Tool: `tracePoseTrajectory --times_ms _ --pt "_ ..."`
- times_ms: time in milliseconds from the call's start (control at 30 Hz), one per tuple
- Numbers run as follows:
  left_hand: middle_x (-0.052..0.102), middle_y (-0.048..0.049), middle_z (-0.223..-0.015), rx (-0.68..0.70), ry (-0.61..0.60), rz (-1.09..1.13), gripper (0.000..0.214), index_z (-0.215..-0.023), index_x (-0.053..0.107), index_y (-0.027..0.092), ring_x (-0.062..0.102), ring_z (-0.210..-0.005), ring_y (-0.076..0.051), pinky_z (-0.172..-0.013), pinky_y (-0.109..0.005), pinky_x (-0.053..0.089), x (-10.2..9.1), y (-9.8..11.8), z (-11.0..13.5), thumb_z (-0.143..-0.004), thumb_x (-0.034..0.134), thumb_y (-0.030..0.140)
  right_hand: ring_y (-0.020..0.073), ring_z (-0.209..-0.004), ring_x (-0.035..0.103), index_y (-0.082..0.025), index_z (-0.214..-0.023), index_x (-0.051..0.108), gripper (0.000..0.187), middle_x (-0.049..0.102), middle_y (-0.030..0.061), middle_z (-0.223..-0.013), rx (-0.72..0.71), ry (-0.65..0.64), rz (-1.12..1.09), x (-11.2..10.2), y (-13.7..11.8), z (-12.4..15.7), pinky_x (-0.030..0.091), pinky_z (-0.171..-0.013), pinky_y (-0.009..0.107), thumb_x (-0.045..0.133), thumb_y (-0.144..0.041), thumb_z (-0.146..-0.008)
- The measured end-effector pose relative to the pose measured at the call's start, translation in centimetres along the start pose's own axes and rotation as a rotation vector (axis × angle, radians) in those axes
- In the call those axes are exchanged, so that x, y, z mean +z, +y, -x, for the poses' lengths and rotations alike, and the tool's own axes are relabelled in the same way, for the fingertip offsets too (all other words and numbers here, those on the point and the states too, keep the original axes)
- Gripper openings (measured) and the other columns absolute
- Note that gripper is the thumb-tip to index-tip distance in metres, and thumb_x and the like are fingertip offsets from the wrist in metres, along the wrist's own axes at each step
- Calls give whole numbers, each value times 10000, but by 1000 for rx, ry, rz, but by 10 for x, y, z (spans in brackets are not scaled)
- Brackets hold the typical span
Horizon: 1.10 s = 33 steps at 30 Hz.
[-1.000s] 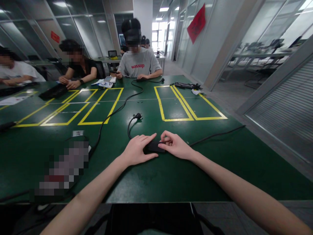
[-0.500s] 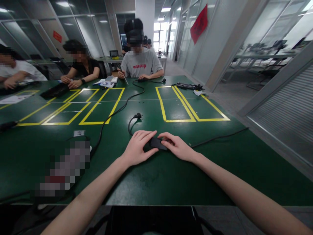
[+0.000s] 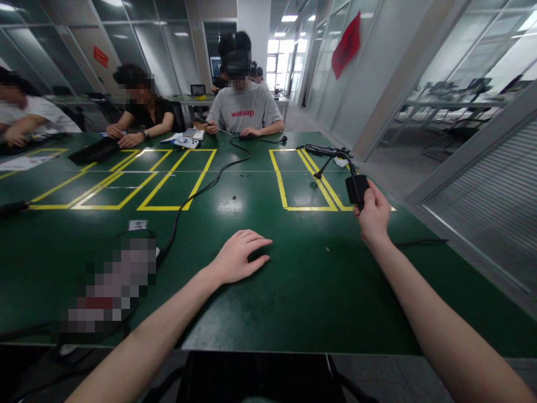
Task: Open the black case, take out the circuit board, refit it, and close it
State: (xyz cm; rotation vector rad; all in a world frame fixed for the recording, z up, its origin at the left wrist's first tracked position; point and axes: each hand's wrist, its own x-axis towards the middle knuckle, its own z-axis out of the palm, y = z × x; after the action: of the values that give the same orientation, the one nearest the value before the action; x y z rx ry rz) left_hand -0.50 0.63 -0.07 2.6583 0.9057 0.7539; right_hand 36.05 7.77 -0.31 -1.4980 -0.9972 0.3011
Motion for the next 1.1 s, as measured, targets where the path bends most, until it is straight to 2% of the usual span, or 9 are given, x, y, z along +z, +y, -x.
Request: tracePoseTrajectory --times_ms 100,200,267,367,467,667,867,1000,1100 --pt "750 -83 -1186 -11 -4 5 294 -1259 683 202 678 -1106 -238 -1014 -445 518 0 0 1 -993 626 312 249 -858 681 -138 -1500 556 677 692 172 -1258 -71 20 223 -11 15 -13 563 -659 353 357 -532 -986" --pt "752 -86 -1189 -21 -10 14 286 -1251 688 205 679 -1102 -239 -1010 -444 518 1 -2 2 -994 623 310 298 -1081 683 -144 -1388 665 587 722 167 -1254 -101 -29 359 -15 28 -18 576 -862 414 379 -453 -979" --pt "754 -89 -1181 -23 -17 23 283 -1245 691 199 682 -1095 -240 -1002 -443 521 1 -3 2 -993 622 308 318 -1111 681 -154 -1316 720 530 746 168 -1209 -61 -100 448 -16 33 -19 553 -930 447 420 -403 -957" --pt "756 -84 -1173 -25 -34 32 282 -1249 692 210 684 -1088 -239 -989 -442 531 2 -3 2 -1000 610 314 344 -1049 695 -196 -1272 756 481 767 167 -1136 -11 -165 592 -17 36 -19 542 -923 478 467 -390 -940" --pt "749 -82 -1184 -23 -37 32 280 -1250 694 221 675 -1108 -242 -984 -439 538 1 -2 2 -1003 604 316 351 -991 700 -216 -1254 764 464 771 167 -1079 -27 -137 667 -20 35 -19 542 -892 481 486 -417 -942" --pt "735 -88 -1220 -25 -36 41 268 -1230 700 205 664 -1134 -244 -992 -436 542 0 0 2 -990 622 295 360 -1051 686 -182 -1284 730 476 721 191 -1240 -41 -134 753 -22 29 -17 530 -911 493 455 -400 -964" --pt "736 -82 -1217 -27 -51 40 270 -1234 704 224 670 -1129 -238 -1009 -438 539 2 -1 3 -994 617 309 363 -1044 679 -217 -1304 713 551 721 156 -1230 -148 -269 819 -22 29 -15 542 -880 470 696 -466 -813" --pt "738 -80 -1210 -28 -59 42 262 -1224 709 222 672 -1125 -238 -999 -433 544 2 -2 3 -993 618 309 359 -1040 685 -189 -1234 737 483 742 161 -1169 -134 -215 773 -22 29 -15 539 -891 465 673 -433 -823" --pt "738 -80 -1208 -21 -57 41 253 -1212 713 224 673 -1125 -238 -1004 -433 544 2 -1 3 -993 617 306 338 -945 713 -160 -1225 729 462 769 160 -1031 -43 -157 713 -23 23 -15 537 -897 467 600 -442 -882"
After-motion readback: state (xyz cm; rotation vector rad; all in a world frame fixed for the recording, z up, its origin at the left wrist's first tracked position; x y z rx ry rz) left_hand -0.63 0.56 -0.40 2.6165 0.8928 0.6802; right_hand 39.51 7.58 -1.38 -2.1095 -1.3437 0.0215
